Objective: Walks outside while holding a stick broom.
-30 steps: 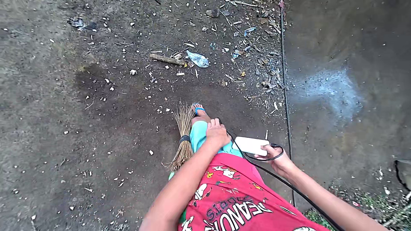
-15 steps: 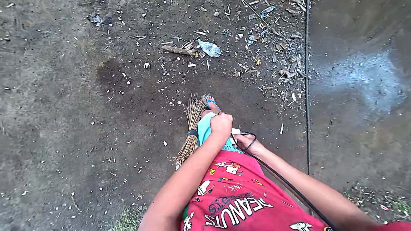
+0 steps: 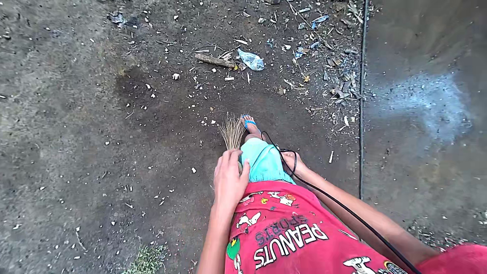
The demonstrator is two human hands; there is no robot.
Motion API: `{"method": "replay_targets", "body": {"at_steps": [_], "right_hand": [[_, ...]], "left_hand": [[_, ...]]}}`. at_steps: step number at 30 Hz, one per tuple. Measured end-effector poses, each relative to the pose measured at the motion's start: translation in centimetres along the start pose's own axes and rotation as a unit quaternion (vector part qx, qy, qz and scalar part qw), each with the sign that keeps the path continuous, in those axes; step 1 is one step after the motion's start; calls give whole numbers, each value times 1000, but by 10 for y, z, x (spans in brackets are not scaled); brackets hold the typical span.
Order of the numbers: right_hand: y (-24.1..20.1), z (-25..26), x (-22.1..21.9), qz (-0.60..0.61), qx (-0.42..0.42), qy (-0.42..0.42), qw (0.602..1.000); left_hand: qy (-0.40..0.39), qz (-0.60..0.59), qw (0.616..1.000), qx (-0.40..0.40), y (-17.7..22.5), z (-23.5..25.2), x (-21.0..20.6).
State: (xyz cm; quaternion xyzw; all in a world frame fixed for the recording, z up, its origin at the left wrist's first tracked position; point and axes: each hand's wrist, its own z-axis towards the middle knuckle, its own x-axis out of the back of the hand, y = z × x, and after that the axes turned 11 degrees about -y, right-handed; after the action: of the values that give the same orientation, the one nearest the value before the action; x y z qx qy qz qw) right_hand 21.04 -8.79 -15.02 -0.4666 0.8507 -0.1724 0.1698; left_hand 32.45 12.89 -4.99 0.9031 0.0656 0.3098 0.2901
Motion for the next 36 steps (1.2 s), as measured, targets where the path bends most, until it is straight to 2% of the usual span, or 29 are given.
{"method": "replay_targets", "body": {"at_steps": [1, 3, 5, 7, 11, 14, 17, 20, 22, 26, 29, 32, 34, 36], "right_hand": [[-1, -1, 11, 43, 4, -35, 998], [-7, -7, 35, 88, -17, -88, 992], [-16, -10, 57, 95, -43, -100, 989], [-22, -9, 84, 89, -71, -106, 988], [-36, -2, 126, 102, -172, -96, 975], [-51, 6, 137, 124, -174, -98, 972], [-63, 30, 146, 99, -168, 1, 981], [-87, 67, 143, -21, -158, 147, 976], [-118, 88, 128, -139, -177, 154, 962], [-186, 132, 78, -317, -127, 64, 938], [-227, 156, 12, -394, -59, -33, 917], [-235, 144, -61, -413, -48, -197, 888], [-217, 119, -99, -345, -115, -306, 880], [-200, 92, -121, -278, -179, -400, 855]], "left_hand": [[14, -38, 998, 39, -13, -3, 0], [-14, -159, 980, 116, -33, -3, -3], [-31, -326, 937, 122, -42, 1, -2], [-29, -424, 897, 117, -43, 11, 0], [-81, -439, 877, 174, -50, 42, -5], [-117, -466, 849, 219, -52, 66, -17], [-132, -514, 801, 275, -48, 84, -35], [-158, -589, 731, 308, -38, 95, -44], [-154, -641, 690, 300, -37, 97, -42], [-105, -751, 605, 245, -44, 97, -24], [-54, -797, 579, 164, -47, 90, 3], [23, -795, 591, 135, -36, 87, 26], [103, -783, 594, 152, -13, 92, 33], [182, -727, 633, 196, 13, 106, 30]]}}
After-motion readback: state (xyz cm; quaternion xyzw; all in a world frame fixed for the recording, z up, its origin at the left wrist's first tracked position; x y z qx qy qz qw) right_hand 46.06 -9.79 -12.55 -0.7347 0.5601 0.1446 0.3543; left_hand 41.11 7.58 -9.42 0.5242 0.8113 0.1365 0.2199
